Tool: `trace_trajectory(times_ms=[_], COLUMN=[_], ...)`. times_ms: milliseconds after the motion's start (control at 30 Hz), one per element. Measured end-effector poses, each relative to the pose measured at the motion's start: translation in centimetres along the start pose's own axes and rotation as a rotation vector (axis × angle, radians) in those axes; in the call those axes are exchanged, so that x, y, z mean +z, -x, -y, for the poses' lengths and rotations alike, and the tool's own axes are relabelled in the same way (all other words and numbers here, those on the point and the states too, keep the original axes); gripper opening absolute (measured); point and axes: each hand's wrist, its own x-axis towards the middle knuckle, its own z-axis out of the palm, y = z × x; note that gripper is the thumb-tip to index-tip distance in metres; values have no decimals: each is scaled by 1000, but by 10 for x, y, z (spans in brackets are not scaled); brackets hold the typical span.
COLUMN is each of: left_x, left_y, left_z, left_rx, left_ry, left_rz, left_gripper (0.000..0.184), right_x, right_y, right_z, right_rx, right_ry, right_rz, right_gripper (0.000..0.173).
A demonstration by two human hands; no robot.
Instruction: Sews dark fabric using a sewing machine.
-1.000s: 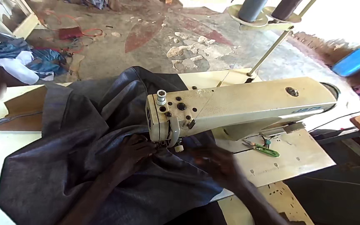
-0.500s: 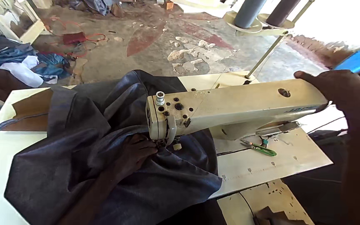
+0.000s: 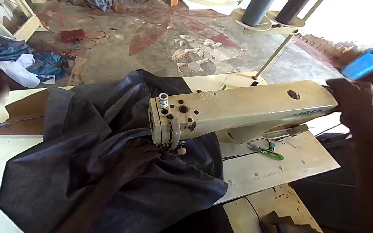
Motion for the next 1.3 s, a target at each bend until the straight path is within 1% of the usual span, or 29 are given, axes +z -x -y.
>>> trace_trajectory(times_ms=[33, 67, 100, 133, 167, 200, 233, 267, 333, 400, 467, 500, 533, 567, 600, 667, 700, 733, 767, 800, 867, 967, 1000, 1033, 1100, 1133, 1200, 1233, 1300], left_x=[0, 1, 1, 1, 1, 1, 0, -1, -2, -1, 1, 1, 1, 1, 2, 2, 2, 1, 1, 1, 2, 1, 1, 1, 1, 1, 0, 0, 0], left_y=[1, 1, 1, 0, 0, -1, -2, -2, -2, -2, -1, 0, 0, 0, 0, -1, -1, 0, 0, -1, -2, -2, -1, -1, -1, -1, -1, -1, -1], left_z=[0, 1, 0, 0, 0, -1, -2, -3, -3, -1, -1, -1, -1, -1, -1, 0, 1, 1, 1, 0, 0, 0, 0, 0, 3, 4, 6, 6, 7], left_rx=[-1, -2, -7, -11, -15, -16, -17, -14, -3, 1, 0, -3, -3, -5, -5, -1, 1, -1, -3, 0, 4, 3, 4, 4, 2, 1, 0, 2, 9], left_ry=[1, 2, 8, 9, 13, 15, 9, 5, 3, 10, 6, 5, 5, 9, 15, 8, 1, -3, -4, -4, -5, 3, 5, 11, 15, 9, -3, 1, 14], left_rz=[1, 0, 0, 1, -2, -3, -2, 1, -7, -12, -11, -10, -12, -13, -12, -18, -17, -10, -5, -5, -12, -20, -24, -23, -19, -10, 2, 0, -2], left_gripper=[28, 28, 28, 29, 29, 29, 28, 27, 27, 27, 27, 27, 27, 27, 27, 28, 28, 28, 29, 29, 29, 29, 29, 29, 29, 29, 30, 30, 30], right_x=[1, 5, 9, 15, 24, 34, 41, 43, 28, 8, -3, -3, -1, 2, 5, 21, 33, 43, 47, 42, 18, 4, 5, 10, 26, 38, 51, 47, 23], right_y=[-2, -2, 4, 13, 16, 20, 23, 25, 25, 8, -8, -12, -13, -11, -7, 9, 21, 29, 33, 33, 22, -4, -6, -2, 18, 25, 33, 33, 28], right_z=[10, 13, 9, -2, -19, -34, -48, -57, -58, -34, -1, 12, 20, 19, 9, -27, -45, -58, -65, -67, -51, 1, 7, 2, -29, -45, -64, -65, -50], right_rx=[22, 13, -24, -109, -198, -257, -261, -236, -147, -49, 19, 14, -19, -51, -93, -240, -271, -256, -229, -196, -127, -19, -33, -73, -221, -267, -232, -190, -92], right_ry=[47, 37, -28, -130, -308, -457, -531, -534, -396, -208, 2, 89, 133, 115, 43, -239, -387, -488, -529, -503, -320, 2, 14, -31, -262, -381, -474, -439, -279], right_rz=[24, 9, -29, -78, -142, -213, -266, -289, -230, -141, 16, 84, 120, 99, 35, -125, -177, -241, -292, -293, -172, -44, -16, -39, -170, -253, -358, -340, -188], right_gripper=[65, 65, 59, 46, 37, 36, 38, 41, 49, 56, 69, 70, 64, 59, 57, 42, 43, 46, 47, 48, 58, 66, 68, 63, 50, 51, 52, 56, 70])
